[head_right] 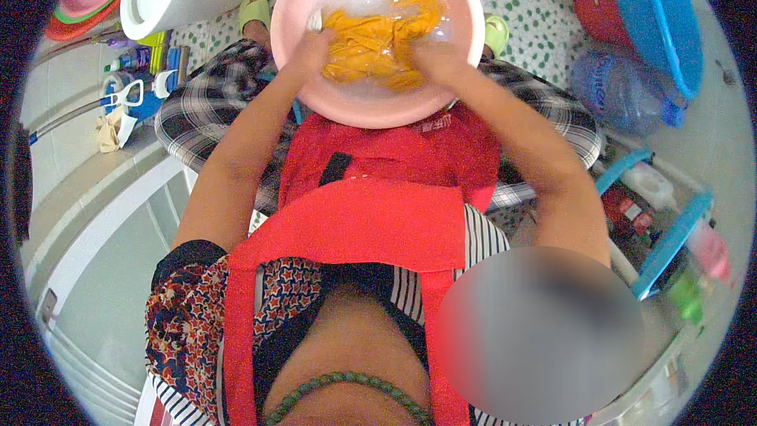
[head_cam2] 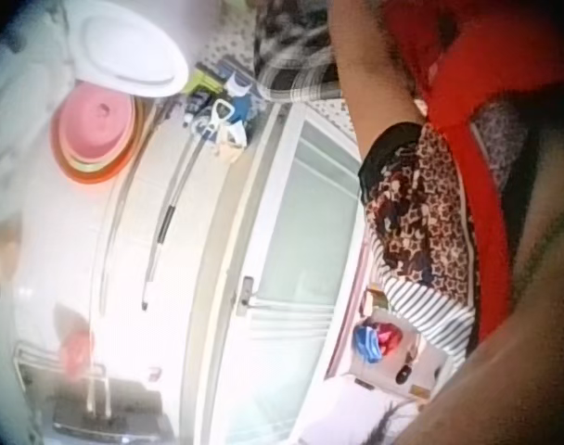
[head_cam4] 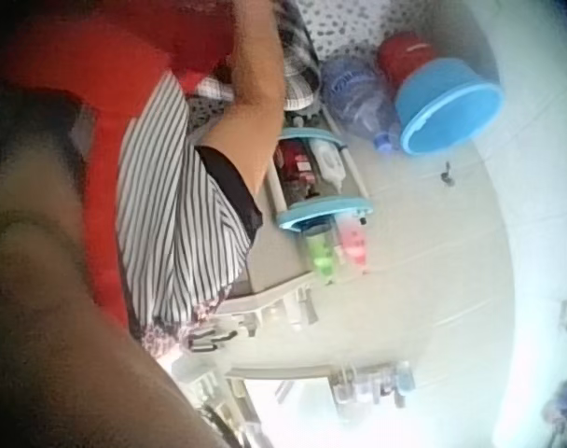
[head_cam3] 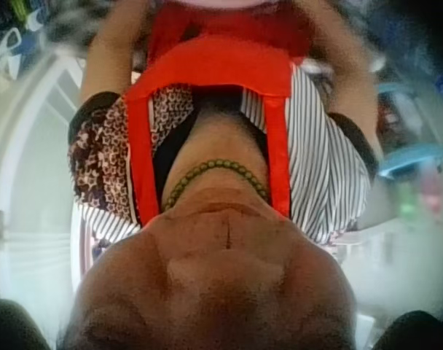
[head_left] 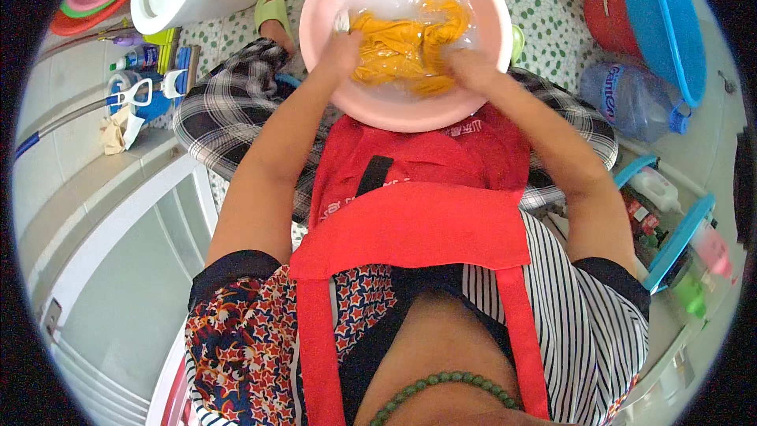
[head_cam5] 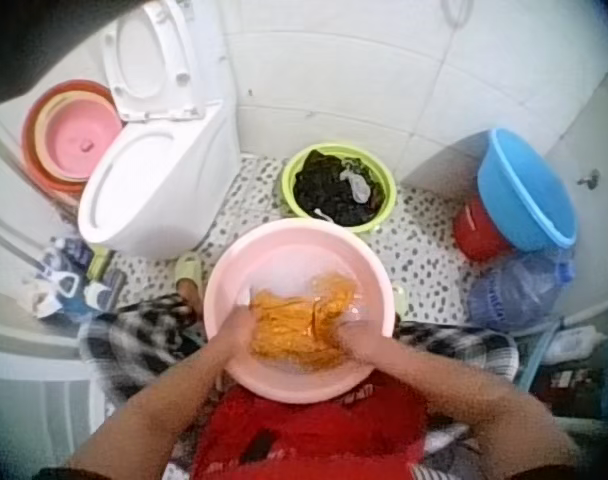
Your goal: The person sits on the floor and hand-washes clothes in a pink basin. They add water from a large bottle, pour in detergent, and scrub the clothes by hand, wringing them out periodically.
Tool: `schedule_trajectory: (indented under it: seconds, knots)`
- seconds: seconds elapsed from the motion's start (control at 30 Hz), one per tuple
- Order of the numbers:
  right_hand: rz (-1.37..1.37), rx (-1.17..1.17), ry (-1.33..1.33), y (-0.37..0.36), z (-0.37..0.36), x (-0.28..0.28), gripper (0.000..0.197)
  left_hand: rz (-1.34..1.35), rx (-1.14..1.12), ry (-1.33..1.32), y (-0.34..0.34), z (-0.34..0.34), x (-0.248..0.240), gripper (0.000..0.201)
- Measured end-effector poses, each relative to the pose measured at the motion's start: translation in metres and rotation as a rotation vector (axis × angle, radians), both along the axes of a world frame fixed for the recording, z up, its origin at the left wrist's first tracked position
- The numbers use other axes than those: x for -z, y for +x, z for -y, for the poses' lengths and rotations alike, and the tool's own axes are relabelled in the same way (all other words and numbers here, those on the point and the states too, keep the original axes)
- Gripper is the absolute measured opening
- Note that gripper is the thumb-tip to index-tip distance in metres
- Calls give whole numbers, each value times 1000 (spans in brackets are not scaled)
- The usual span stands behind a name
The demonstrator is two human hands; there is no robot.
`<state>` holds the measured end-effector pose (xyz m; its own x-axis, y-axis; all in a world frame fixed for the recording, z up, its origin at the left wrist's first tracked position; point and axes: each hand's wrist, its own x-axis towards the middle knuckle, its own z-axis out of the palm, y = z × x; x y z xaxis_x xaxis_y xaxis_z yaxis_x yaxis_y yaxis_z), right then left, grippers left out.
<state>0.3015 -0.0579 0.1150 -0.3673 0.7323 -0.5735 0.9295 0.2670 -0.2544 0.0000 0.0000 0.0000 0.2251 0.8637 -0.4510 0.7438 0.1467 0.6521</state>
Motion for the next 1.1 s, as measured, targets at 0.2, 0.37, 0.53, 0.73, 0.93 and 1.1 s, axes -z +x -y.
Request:
schedule_trajectory:
  seconds: [0.2, 0.37, 0.53, 0.73, 0.93, 1.1]
  knots:
    - [113, 18, 181, 12, -1, -35, 22, -125, 350, 182, -1, 6, -52, 19]
    - [-205, 66, 265, -25, -1, 2, 26, -63, 276, 446, -5, 11, -101, 19]
    - [-304, 297, 259, -29, 8, 46, 25, -25, 188, 462, 7, 26, -208, 26]
    - [-411, 791, -14, -12, -14, 61, 32, -77, 114, 503, -9, 38, -287, 25]
    - [-1038, 1699, -184, -20, -19, 144, 29, -82, 107, 440, -22, 35, -284, 25]
    - [-1725, 1940, -203, -71, -16, 84, 37, -98, 140, 465, -27, 40, -283, 24]
